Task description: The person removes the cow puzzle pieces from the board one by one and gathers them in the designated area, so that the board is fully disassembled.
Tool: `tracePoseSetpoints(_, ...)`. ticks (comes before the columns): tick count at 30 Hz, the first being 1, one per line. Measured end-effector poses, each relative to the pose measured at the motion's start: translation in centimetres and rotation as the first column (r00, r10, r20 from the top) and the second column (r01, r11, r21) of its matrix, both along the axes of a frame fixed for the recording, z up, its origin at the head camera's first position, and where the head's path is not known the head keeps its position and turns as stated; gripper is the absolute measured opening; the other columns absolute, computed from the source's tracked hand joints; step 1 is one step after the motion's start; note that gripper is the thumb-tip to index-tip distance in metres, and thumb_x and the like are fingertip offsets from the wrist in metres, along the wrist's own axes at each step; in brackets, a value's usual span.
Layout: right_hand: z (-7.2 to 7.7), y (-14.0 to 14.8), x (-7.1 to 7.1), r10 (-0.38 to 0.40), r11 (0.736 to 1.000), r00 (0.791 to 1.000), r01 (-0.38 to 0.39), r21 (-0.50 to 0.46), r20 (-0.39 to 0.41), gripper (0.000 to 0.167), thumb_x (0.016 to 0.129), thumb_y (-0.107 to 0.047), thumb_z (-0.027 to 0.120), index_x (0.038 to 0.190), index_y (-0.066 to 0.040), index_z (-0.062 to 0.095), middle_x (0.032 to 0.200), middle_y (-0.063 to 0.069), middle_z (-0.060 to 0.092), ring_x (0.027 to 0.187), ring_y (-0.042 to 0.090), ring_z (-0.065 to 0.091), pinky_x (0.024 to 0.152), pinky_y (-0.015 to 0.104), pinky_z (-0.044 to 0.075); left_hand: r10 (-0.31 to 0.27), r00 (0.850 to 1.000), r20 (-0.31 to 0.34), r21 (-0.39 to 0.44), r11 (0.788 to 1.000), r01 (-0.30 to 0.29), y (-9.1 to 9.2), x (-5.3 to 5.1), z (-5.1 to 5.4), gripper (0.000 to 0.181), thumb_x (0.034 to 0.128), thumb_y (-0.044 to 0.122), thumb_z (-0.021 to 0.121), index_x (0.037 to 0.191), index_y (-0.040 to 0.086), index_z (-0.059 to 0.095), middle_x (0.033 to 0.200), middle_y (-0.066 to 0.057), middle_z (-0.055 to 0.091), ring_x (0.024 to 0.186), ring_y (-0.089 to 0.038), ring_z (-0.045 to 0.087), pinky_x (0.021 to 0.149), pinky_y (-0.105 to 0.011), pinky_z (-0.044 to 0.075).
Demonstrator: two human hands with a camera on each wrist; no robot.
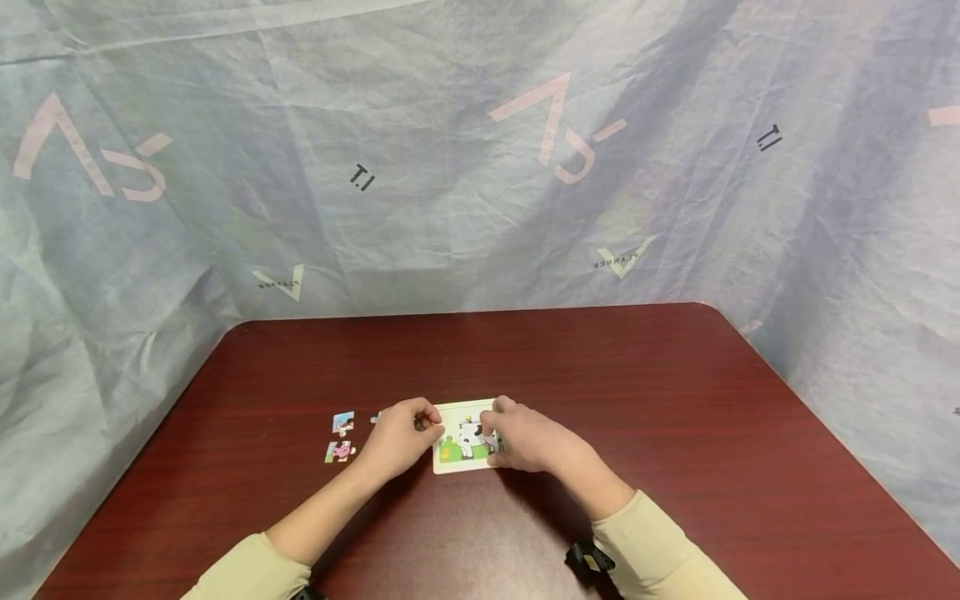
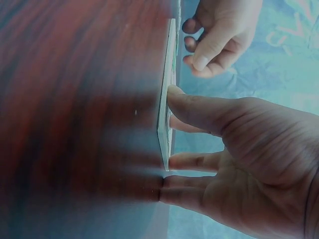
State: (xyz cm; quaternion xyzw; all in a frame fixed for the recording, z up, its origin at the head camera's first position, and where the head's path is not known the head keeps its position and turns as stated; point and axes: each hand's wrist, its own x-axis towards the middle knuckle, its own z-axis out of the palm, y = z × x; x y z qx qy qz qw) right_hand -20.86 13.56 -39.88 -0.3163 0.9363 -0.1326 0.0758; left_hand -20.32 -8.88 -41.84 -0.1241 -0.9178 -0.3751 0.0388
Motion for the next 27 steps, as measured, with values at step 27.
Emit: tracePoseSetpoints(27, 0.0, 0.1, -0.1, 0.029, 1.0, 0.999, -0.029, 0.011, -0.018, 0.026, 0.086, -0.02, 0.083, 0.096, -0.012, 0.061, 0.103, 0.007, 0.048, 0.079, 0.022, 0.055, 0.073, 0.035, 0.049, -0.058, 0.991, 0.123, -0.095, 0.993, 0.07, 3.0, -1.2, -0.1, 0.023, 0.0818, 0.015, 0.085, 0.096, 0.007, 0.07, 0.086, -0.003, 0.056, 0.076, -0.016, 0.05, 0.069, -0.033, 0.044)
